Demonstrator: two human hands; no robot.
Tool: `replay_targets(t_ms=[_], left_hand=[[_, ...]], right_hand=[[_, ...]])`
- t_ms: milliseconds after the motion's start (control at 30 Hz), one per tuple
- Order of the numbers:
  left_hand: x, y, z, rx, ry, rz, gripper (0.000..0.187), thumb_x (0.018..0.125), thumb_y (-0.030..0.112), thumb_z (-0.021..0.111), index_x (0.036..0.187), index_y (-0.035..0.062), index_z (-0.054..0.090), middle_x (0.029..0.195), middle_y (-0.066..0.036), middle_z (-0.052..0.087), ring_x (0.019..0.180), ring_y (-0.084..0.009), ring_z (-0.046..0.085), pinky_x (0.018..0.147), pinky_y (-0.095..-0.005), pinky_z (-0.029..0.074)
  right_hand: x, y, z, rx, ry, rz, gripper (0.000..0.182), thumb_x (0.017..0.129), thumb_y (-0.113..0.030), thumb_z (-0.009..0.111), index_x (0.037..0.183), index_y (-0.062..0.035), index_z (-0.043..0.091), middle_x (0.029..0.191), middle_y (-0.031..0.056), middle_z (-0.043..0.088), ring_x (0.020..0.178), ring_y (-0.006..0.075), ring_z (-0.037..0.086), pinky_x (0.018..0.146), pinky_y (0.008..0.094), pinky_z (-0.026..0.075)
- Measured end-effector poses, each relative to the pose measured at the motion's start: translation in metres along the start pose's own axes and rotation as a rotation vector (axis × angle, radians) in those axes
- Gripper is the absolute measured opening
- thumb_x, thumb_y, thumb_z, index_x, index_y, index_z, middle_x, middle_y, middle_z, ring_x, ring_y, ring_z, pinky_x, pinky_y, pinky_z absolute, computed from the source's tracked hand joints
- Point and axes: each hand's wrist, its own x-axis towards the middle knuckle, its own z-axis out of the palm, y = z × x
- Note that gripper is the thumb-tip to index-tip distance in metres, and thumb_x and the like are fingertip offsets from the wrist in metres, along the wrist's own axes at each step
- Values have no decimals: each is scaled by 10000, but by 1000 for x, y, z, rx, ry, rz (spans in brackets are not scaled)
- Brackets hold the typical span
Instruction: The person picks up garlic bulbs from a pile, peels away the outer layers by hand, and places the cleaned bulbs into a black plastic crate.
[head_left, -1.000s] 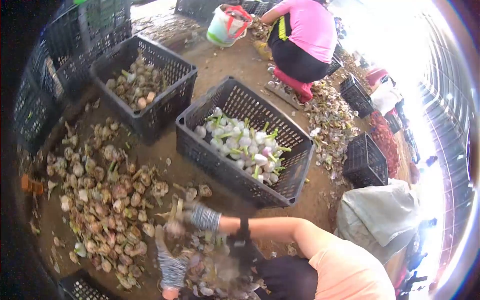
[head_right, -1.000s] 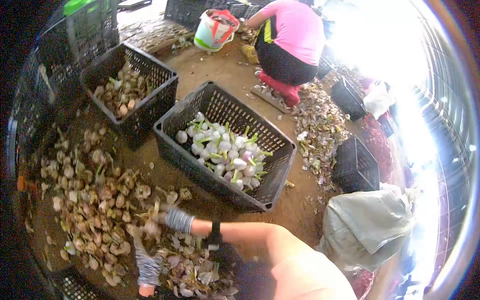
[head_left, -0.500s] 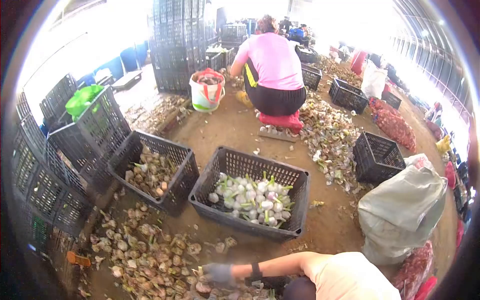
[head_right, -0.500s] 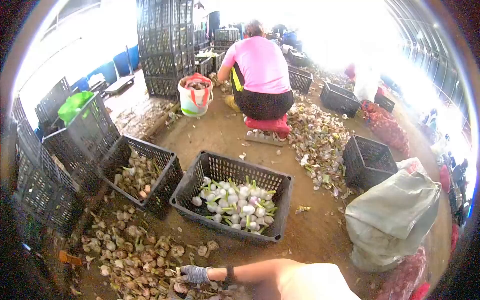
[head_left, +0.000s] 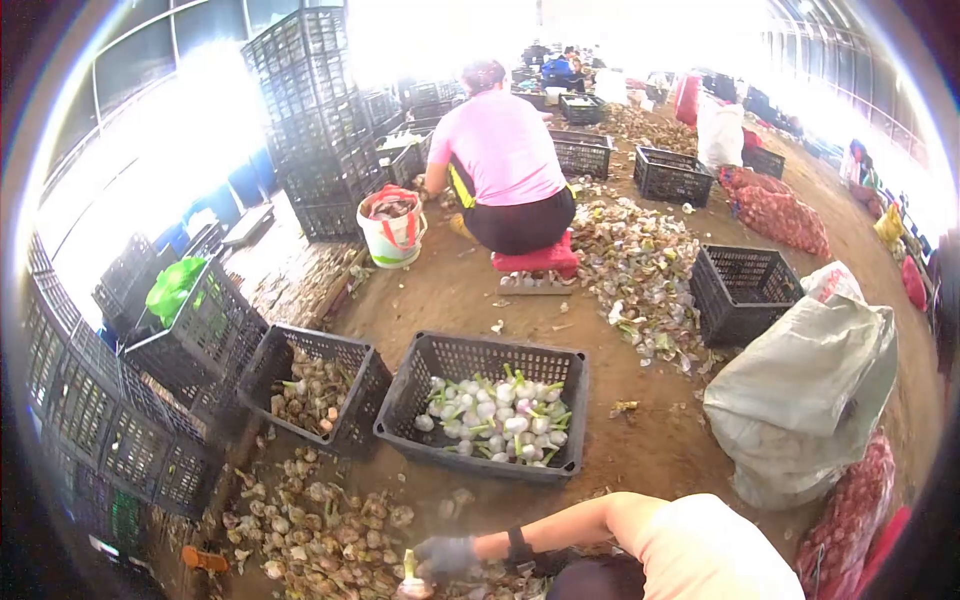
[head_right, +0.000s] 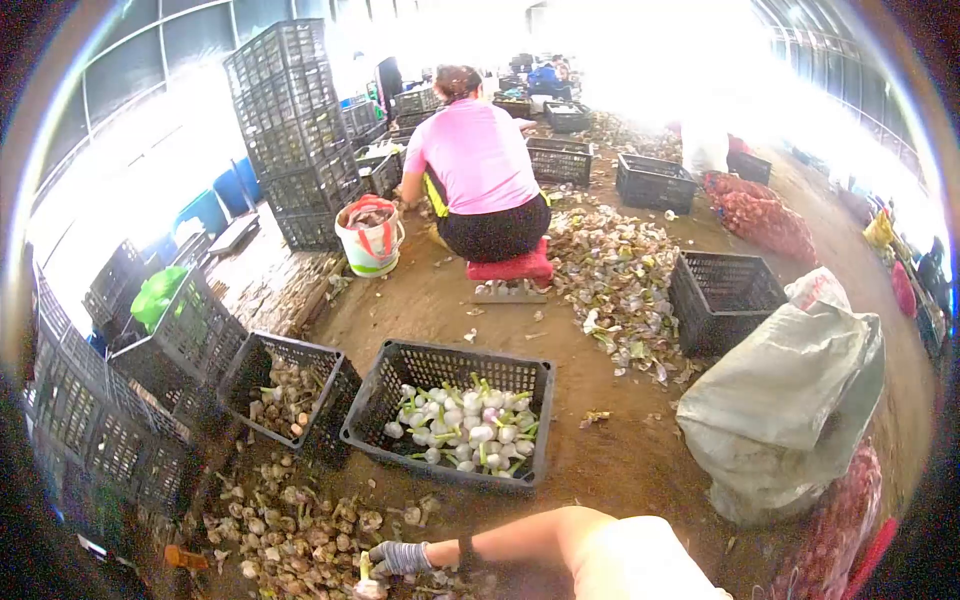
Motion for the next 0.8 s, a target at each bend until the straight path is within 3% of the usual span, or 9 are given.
replay_targets(t_ms=[33,100,200,400,467,600,700,800], left_hand=[[-2,0,2,33,5,27,477,840,122,604,1282,55,439,1186,-85,515,1034,-193,494,892,-332,430],[-2,1,5,89,16,67,465,847,141,590,1278,52,441,1179,-85,518,1029,-193,497,890,-332,431],[-4,1,10,130,31,105,450,857,170,568,1272,47,444,1169,-86,523,1022,-193,502,887,-333,432],[-6,-2,7,158,49,154,433,877,227,524,1259,37,450,1149,-87,532,1009,-192,512,880,-336,434],[-5,-6,5,163,57,160,432,884,246,509,1255,34,452,1142,-87,535,1004,-192,515,878,-336,435],[0,-13,-3,170,82,179,435,897,284,480,1247,27,456,1128,-88,542,995,-192,522,874,-338,436],[7,-23,-12,170,100,190,442,907,312,458,1241,22,459,1118,-88,546,988,-192,527,870,-339,437],[14,-37,-22,164,124,200,454,917,341,436,1235,17,462,1108,-89,551,982,-192,532,867,-340,438]], right_hand=[[-6,0,2,6,10,-8,175,822,-139,570,951,-24,595,816,18,601,741,106,530,655,267,461],[-16,1,6,-94,6,-283,200,787,-106,582,967,-19,595,821,28,609,754,115,546,662,273,466],[-32,5,19,-228,117,-410,234,775,-68,565,1001,-15,596,831,43,622,741,132,564,643,281,470],[-61,-42,31,-509,149,-200,305,811,-36,492,1106,-10,566,848,72,633,742,170,590,655,297,475],[-68,-65,38,-203,89,14,298,862,-88,456,1131,6,542,918,141,611,835,224,595,731,338,478],[23,15,36,194,174,-296,191,806,-201,532,770,-51,646,574,113,582,504,212,549,492,350,441],[37,15,31,-44,300,-91,179,785,-180,528,791,-44,645,580,124,580,500,245,555,474,356,433],[56,21,21,-1165,207,-481,189,815,-166,499,898,-58,630,692,107,616,588,224,586,539,344,448]])
